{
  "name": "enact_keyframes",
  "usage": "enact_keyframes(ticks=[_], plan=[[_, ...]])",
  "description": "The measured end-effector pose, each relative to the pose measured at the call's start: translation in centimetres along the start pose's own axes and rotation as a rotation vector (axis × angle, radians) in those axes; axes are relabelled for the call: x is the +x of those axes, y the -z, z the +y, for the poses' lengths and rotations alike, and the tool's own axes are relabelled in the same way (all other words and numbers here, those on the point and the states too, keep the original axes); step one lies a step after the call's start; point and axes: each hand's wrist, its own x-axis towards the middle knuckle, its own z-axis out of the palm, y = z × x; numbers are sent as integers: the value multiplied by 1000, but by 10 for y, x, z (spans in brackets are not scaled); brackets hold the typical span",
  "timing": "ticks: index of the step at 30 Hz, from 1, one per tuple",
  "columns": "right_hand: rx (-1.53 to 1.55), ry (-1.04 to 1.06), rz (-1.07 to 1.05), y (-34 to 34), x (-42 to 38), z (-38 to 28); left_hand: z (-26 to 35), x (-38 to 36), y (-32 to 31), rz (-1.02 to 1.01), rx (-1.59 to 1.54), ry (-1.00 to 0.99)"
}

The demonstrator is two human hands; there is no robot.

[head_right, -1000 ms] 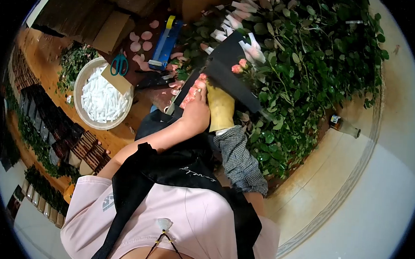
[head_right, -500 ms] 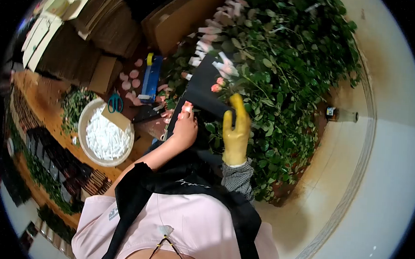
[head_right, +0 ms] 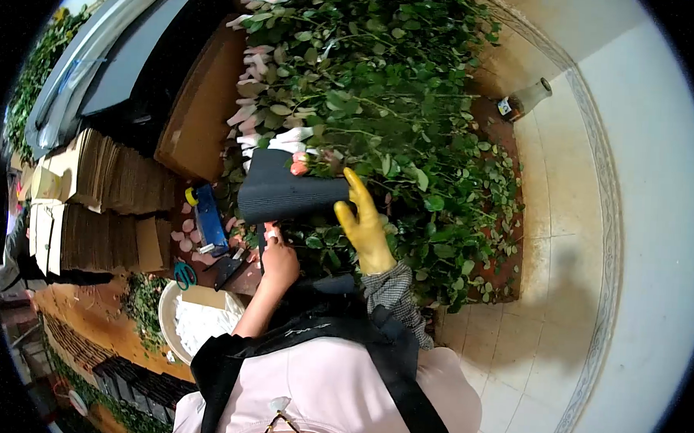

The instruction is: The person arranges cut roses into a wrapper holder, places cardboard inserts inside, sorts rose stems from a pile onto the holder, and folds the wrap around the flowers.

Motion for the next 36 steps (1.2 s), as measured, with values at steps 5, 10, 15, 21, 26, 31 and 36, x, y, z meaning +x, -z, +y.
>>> enact_keyframes(ticks=[5,10,15,21,26,31,36], plan=[[-47,-130,-138,25,20,-39,-1,6,-13,50,-139,-7],[330,-16,-177,17,10,-21,-3,7,-14,85,-87,12],[130,25,-198,36,17,-42,1,7,-10,-23,-10,20],[641,5,-595,61,40,-64,5,13,-27,5,-29,73],[-16,-90,-1165,-3,63,-1,5,2,-1,333,-394,-22],[-538,-99,-1277,-44,55,21,-23,-8,-24,77,-405,-72],[-825,229,-1368,-50,35,45,-112,-79,44,112,-587,118]])
